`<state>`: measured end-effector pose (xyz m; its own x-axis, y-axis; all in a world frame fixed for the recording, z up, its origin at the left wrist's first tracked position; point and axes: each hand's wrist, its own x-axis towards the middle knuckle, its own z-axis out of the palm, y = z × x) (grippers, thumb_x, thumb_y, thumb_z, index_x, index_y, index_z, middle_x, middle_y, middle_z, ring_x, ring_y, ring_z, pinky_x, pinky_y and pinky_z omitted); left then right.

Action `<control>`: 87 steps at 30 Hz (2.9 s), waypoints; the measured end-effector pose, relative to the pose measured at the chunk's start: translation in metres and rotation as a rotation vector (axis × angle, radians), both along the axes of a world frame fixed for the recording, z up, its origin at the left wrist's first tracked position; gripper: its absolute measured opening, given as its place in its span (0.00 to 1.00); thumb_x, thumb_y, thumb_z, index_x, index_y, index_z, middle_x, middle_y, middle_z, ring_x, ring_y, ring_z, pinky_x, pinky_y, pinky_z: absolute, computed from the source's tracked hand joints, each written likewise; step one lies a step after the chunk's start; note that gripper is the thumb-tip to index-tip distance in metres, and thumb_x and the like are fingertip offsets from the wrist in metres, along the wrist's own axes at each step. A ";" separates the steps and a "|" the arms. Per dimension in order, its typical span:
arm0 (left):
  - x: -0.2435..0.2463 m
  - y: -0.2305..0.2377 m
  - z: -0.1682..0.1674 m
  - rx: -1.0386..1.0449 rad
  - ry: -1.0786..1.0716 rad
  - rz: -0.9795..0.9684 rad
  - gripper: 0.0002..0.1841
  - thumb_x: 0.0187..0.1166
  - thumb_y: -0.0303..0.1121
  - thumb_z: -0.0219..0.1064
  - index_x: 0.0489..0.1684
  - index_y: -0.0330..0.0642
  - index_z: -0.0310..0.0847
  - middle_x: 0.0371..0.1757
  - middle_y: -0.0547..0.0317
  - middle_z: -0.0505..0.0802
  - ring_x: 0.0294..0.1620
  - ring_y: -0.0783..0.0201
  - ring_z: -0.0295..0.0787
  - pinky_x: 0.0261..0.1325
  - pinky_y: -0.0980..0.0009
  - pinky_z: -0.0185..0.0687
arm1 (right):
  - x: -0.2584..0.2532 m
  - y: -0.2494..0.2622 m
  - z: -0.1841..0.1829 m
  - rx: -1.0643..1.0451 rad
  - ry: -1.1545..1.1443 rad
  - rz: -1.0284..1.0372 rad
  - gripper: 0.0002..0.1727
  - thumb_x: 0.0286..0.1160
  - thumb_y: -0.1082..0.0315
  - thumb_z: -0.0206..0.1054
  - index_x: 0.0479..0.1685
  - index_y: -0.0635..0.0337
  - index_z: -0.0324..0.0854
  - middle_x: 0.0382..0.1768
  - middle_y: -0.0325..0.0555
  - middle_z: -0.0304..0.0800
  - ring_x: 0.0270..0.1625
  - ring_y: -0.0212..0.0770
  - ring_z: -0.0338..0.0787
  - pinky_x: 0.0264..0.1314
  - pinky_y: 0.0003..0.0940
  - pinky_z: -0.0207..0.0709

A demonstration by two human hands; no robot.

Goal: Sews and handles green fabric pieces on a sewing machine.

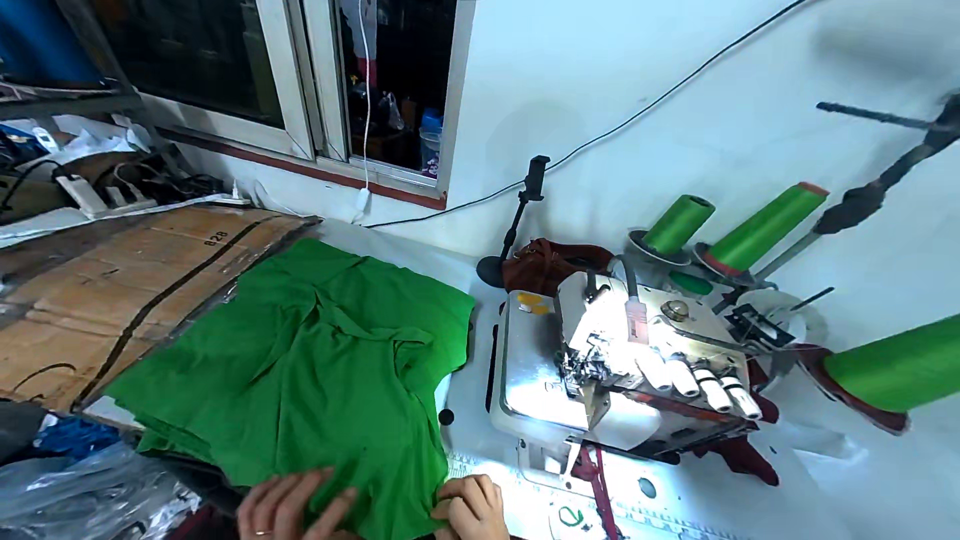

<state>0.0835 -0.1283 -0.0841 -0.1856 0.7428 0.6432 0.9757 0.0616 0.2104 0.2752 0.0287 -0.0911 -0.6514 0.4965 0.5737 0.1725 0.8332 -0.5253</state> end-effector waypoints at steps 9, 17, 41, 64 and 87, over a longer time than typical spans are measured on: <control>0.024 0.037 0.035 -0.052 -0.168 -0.039 0.14 0.66 0.28 0.72 0.48 0.31 0.86 0.49 0.34 0.91 0.53 0.33 0.88 0.61 0.34 0.74 | 0.010 0.009 0.110 -0.143 0.175 0.281 0.12 0.77 0.67 0.72 0.31 0.69 0.86 0.33 0.54 0.90 0.36 0.38 0.88 0.38 0.25 0.81; -0.101 0.027 0.114 -0.146 -0.315 0.314 0.16 0.64 0.08 0.66 0.50 0.26 0.84 0.44 0.29 0.90 0.45 0.29 0.88 0.48 0.28 0.78 | -0.024 0.057 0.169 -0.899 -0.115 0.220 0.13 0.90 0.72 0.53 0.56 0.72 0.79 0.43 0.49 0.90 0.41 0.38 0.94 0.50 0.36 0.90; -0.215 -0.016 0.058 0.119 -0.755 0.500 0.11 0.85 0.25 0.63 0.58 0.27 0.81 0.43 0.37 0.88 0.42 0.49 0.84 0.52 0.44 0.78 | -0.044 0.047 0.050 -0.883 -0.155 -0.047 0.08 0.85 0.68 0.61 0.48 0.64 0.80 0.29 0.43 0.90 0.22 0.34 0.89 0.26 0.30 0.86; 0.016 -0.122 -0.089 -1.181 -0.708 0.690 0.23 0.85 0.24 0.55 0.75 0.17 0.69 0.74 0.14 0.75 0.78 0.20 0.69 0.78 0.36 0.66 | -0.004 0.038 -0.007 -0.543 0.236 0.215 0.07 0.80 0.77 0.59 0.46 0.64 0.82 0.33 0.30 0.92 0.30 0.22 0.89 0.35 0.18 0.86; -0.027 -0.177 -0.146 -0.684 -1.145 0.848 0.13 0.80 0.32 0.71 0.52 0.29 0.89 0.51 0.32 0.93 0.57 0.36 0.90 0.67 0.38 0.78 | -0.005 0.040 -0.012 -0.533 0.252 0.224 0.06 0.81 0.75 0.60 0.46 0.64 0.83 0.34 0.34 0.93 0.30 0.24 0.89 0.35 0.18 0.86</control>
